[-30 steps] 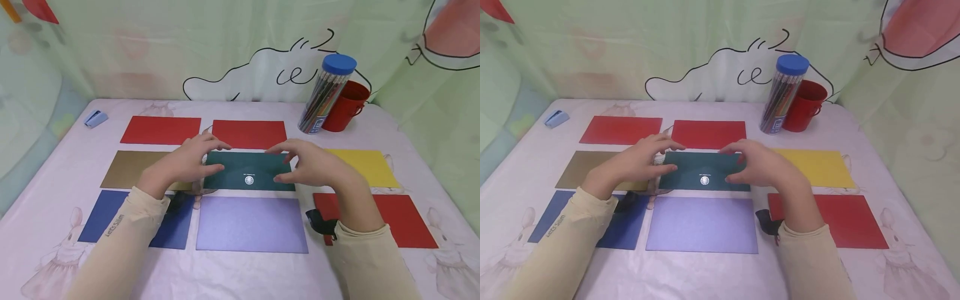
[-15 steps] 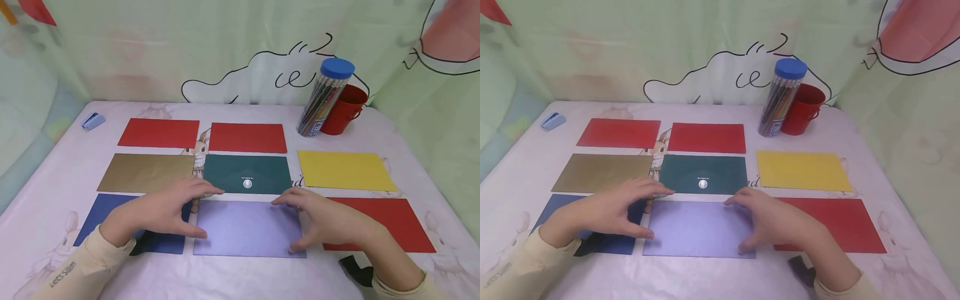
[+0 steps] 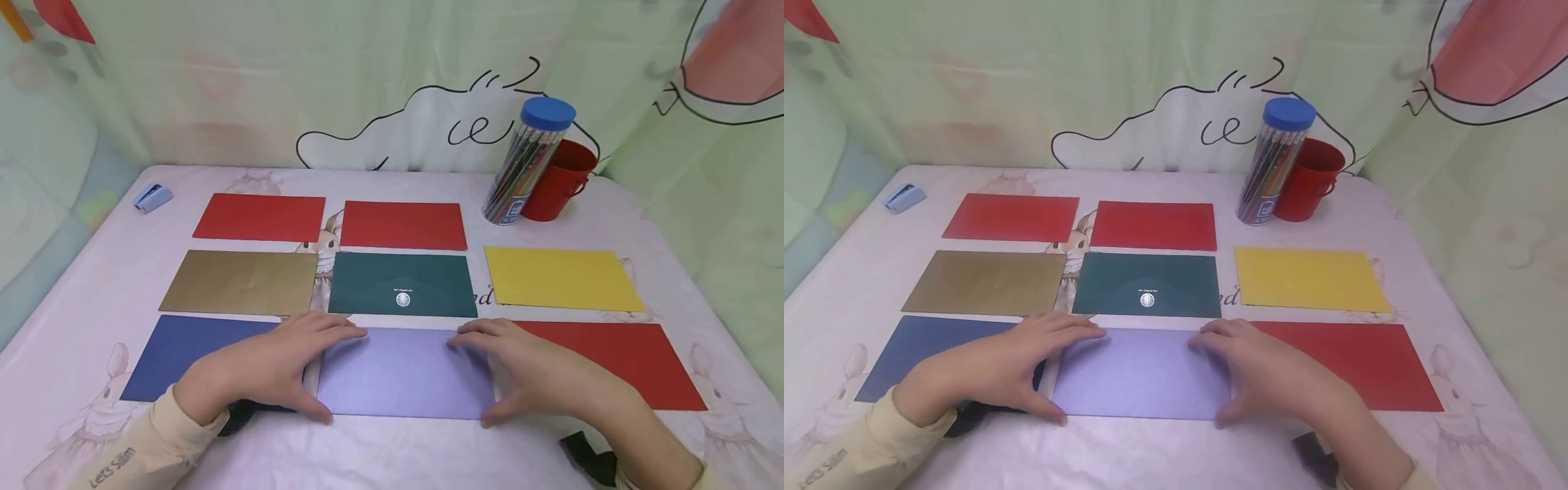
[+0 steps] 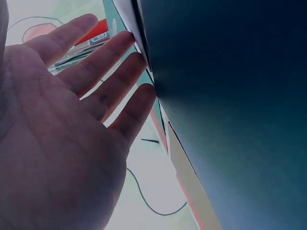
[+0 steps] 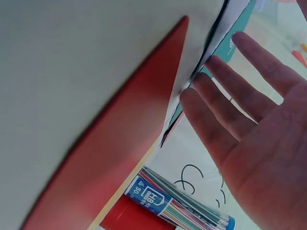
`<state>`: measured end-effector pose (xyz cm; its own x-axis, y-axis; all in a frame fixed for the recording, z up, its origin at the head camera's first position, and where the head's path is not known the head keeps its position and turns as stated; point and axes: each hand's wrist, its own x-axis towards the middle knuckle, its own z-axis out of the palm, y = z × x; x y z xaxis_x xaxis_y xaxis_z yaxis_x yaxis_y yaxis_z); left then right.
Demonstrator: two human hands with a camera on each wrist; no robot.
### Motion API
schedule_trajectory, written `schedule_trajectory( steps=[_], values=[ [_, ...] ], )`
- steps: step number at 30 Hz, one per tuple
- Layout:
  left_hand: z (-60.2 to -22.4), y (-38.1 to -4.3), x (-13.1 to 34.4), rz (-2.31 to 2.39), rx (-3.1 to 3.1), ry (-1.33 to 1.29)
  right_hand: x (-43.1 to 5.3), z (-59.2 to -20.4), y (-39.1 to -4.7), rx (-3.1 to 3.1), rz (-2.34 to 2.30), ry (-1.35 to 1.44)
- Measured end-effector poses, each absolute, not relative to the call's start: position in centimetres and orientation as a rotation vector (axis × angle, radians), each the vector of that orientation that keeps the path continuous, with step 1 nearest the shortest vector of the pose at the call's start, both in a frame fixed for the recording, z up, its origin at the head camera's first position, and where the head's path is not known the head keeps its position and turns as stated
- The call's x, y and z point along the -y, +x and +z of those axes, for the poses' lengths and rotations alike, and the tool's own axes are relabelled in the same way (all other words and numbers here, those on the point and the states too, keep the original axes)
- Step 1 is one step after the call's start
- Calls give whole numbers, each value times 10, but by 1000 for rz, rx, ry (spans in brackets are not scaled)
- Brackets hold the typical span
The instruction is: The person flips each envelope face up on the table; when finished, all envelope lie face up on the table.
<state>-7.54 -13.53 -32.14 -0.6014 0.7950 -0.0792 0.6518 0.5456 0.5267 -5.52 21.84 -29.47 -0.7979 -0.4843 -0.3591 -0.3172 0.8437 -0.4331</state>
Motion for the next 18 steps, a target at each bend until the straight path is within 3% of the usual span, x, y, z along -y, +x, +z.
schedule_trajectory(
  steps=[18],
  values=[
    [-318, -71, 134, 622, -2500, 1223, -213, -290, -53, -2504, -438, -572]
  ],
)
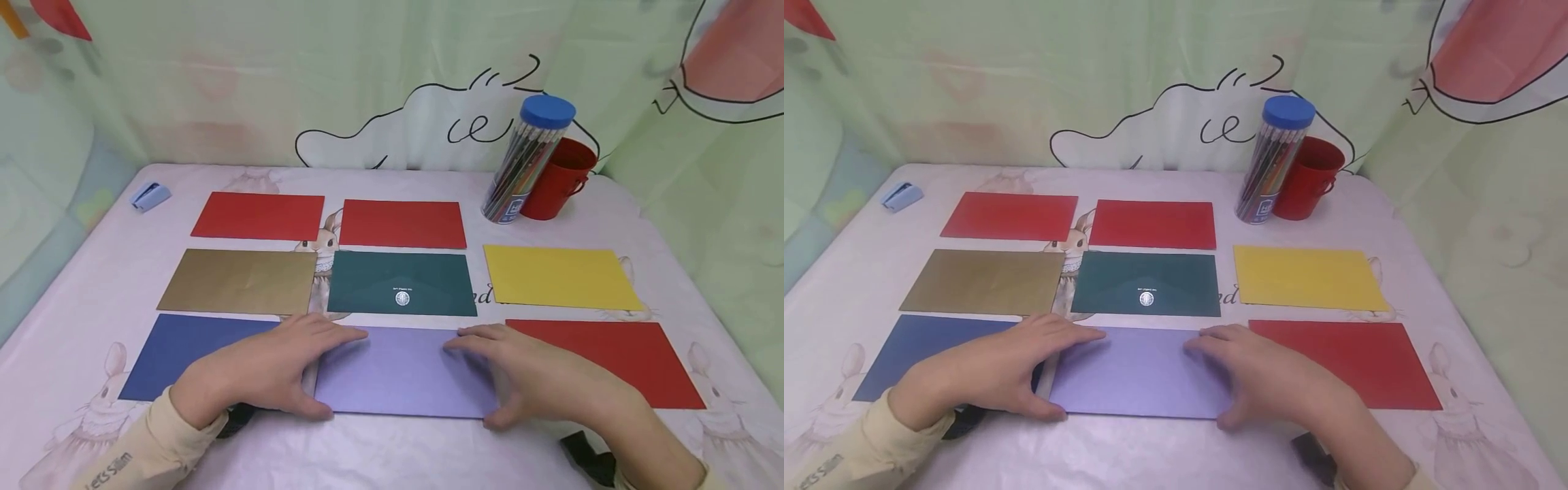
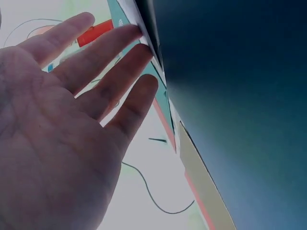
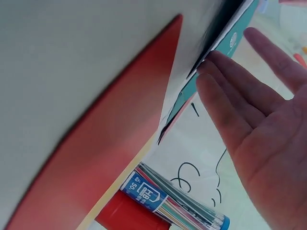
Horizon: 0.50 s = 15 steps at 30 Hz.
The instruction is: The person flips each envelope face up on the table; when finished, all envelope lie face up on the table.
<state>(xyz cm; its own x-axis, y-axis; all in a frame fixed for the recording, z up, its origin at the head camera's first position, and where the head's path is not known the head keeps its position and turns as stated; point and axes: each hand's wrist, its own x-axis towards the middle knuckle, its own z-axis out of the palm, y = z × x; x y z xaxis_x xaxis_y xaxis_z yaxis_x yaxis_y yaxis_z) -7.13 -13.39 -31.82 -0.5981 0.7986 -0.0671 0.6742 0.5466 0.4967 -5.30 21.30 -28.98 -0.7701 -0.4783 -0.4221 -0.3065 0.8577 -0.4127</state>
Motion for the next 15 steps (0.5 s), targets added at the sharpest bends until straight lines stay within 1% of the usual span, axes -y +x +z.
schedule_trajectory(
  steps=[7, 15],
  values=[
    [-311, -72, 138, 681, -2470, 1137, -221, -282, -48, -2455, -554, -644],
    [-312, -76, 145, 852, -2385, 1199, -231, -278, -46, -2407, -745, -715]
  ],
)
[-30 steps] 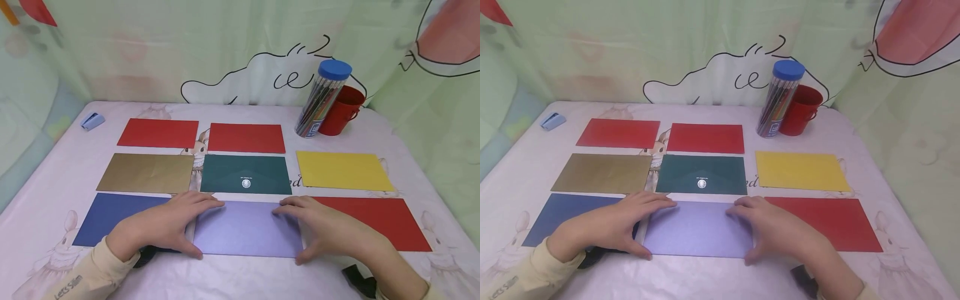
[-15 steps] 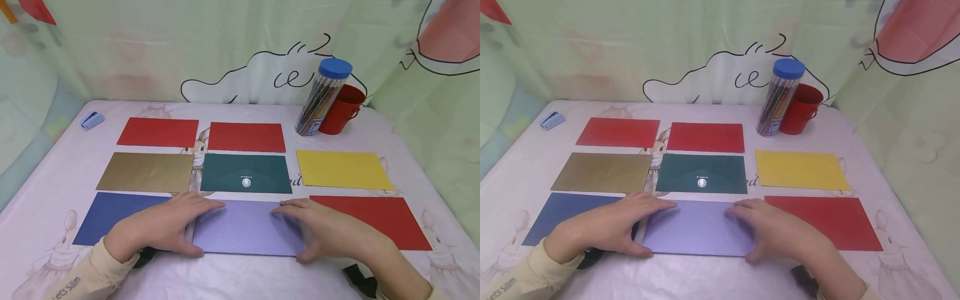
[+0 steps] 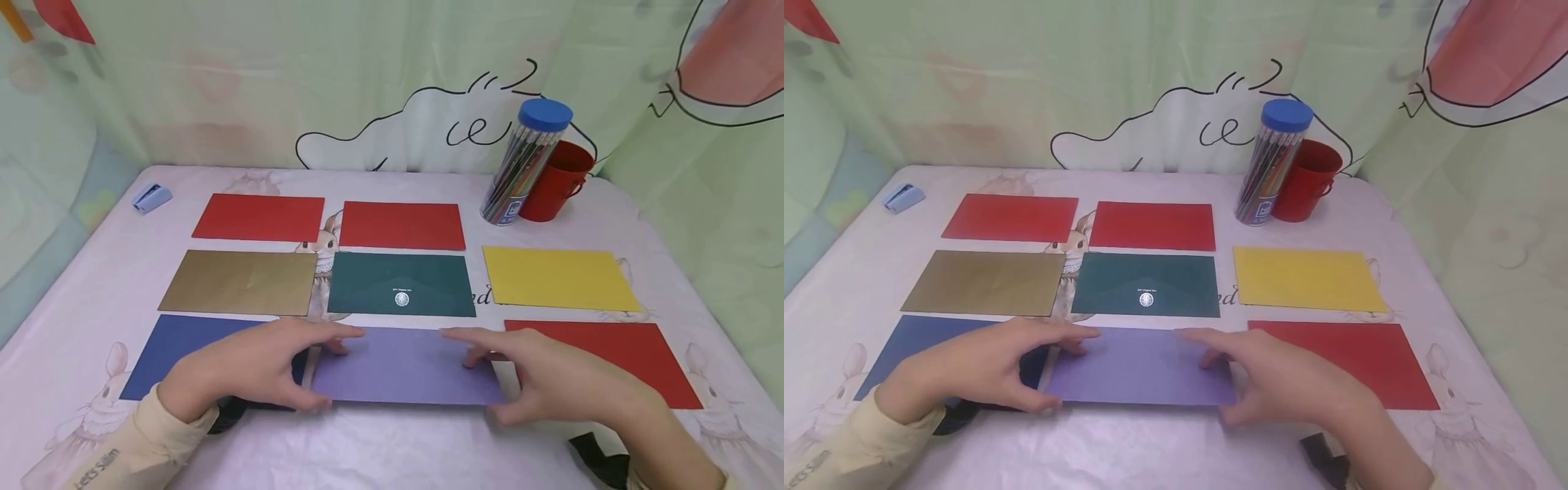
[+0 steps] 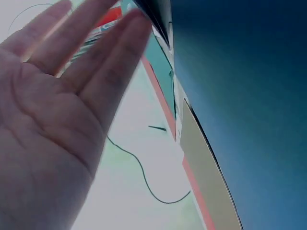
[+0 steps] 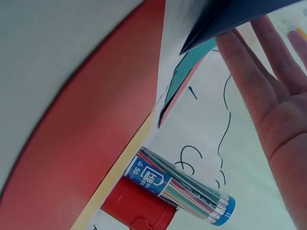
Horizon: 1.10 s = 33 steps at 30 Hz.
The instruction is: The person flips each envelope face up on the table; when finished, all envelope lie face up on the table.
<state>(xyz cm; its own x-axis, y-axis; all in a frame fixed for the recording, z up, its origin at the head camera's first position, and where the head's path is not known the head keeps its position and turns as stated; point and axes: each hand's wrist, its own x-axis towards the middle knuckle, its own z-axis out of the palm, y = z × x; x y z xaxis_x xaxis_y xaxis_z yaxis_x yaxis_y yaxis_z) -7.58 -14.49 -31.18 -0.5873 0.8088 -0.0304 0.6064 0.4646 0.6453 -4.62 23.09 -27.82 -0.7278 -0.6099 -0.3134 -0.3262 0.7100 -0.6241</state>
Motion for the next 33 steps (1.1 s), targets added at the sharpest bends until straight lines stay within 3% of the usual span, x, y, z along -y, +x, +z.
schedule_trajectory(
  steps=[13, 22, 33],
  values=[
    [-305, -81, 151, 1200, -2341, 1407, -231, -264, -47, -2525, -870, -694],
    [-303, -84, 146, 1194, -2649, 1720, -224, -261, -52, -2642, -968, -706],
    [-308, -92, 139, 1099, -2785, 1671, -219, -264, -65, -2728, -972, -675]
  ],
)
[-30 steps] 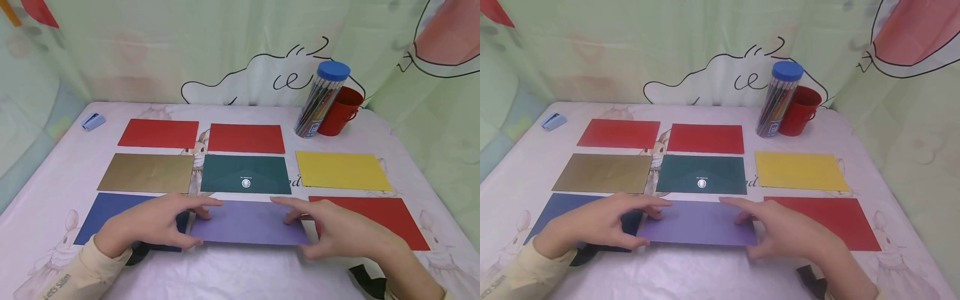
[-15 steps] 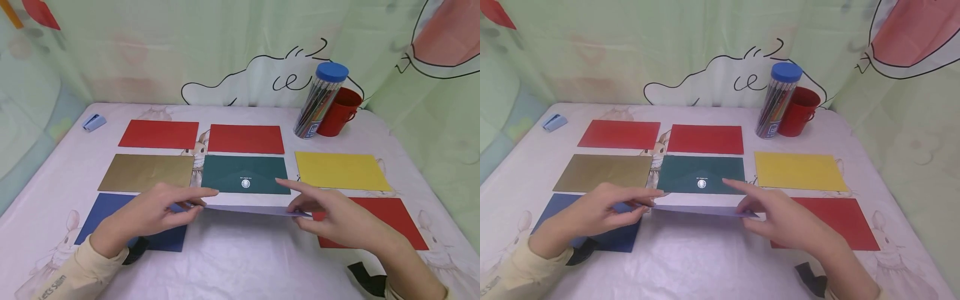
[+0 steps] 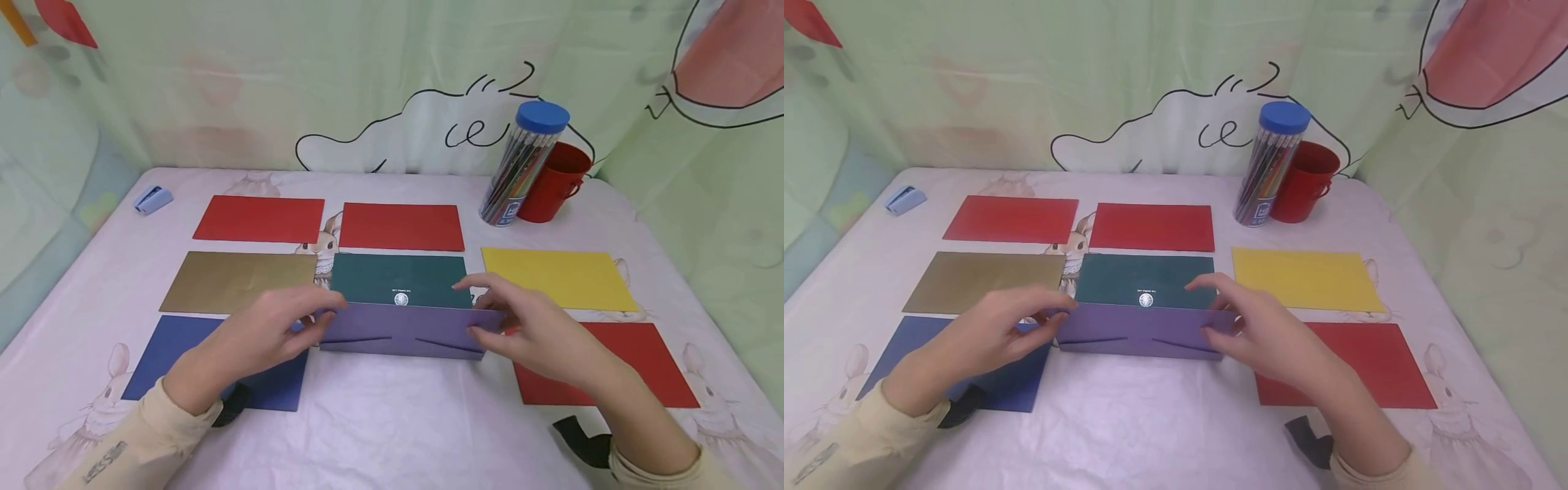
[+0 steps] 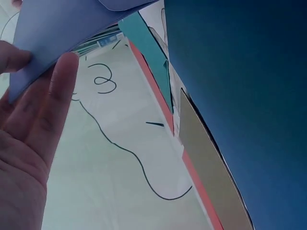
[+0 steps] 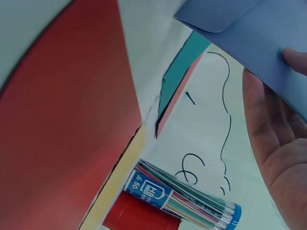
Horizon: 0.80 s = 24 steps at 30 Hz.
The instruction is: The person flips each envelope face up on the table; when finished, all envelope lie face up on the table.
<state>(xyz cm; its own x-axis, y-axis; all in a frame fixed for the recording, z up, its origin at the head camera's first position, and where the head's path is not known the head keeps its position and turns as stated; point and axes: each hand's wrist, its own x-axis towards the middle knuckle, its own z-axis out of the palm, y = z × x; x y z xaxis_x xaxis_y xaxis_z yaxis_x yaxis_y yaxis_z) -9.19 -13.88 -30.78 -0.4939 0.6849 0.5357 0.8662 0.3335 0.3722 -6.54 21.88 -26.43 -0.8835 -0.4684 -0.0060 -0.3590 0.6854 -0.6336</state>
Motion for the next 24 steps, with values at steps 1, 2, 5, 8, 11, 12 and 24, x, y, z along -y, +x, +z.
schedule_trajectory(
  steps=[1, 2, 5, 8, 11, 12, 24],
  values=[
    [-308, -93, 139, -923, 2336, -1385, -219, -265, -67, -2730, -975, -673],
    [-308, -93, 138, -926, 2359, -1375, -218, -266, -67, -2734, -978, -666],
    [-308, -94, 137, -939, 2453, -1332, -218, -269, -69, -2738, -985, -655],
    [-308, -94, 137, -976, 2569, -1276, -219, -272, -71, -2722, -994, -650],
    [-309, -94, 136, -1027, 2681, -1244, -219, -276, -72, -2686, -994, -641],
    [-310, -94, 136, -1037, 2714, -1245, -219, -277, -72, -2674, -991, -645],
    [-316, -99, 130, -863, 2998, -1257, -209, -285, -74, -2638, -783, -470]
  ],
)
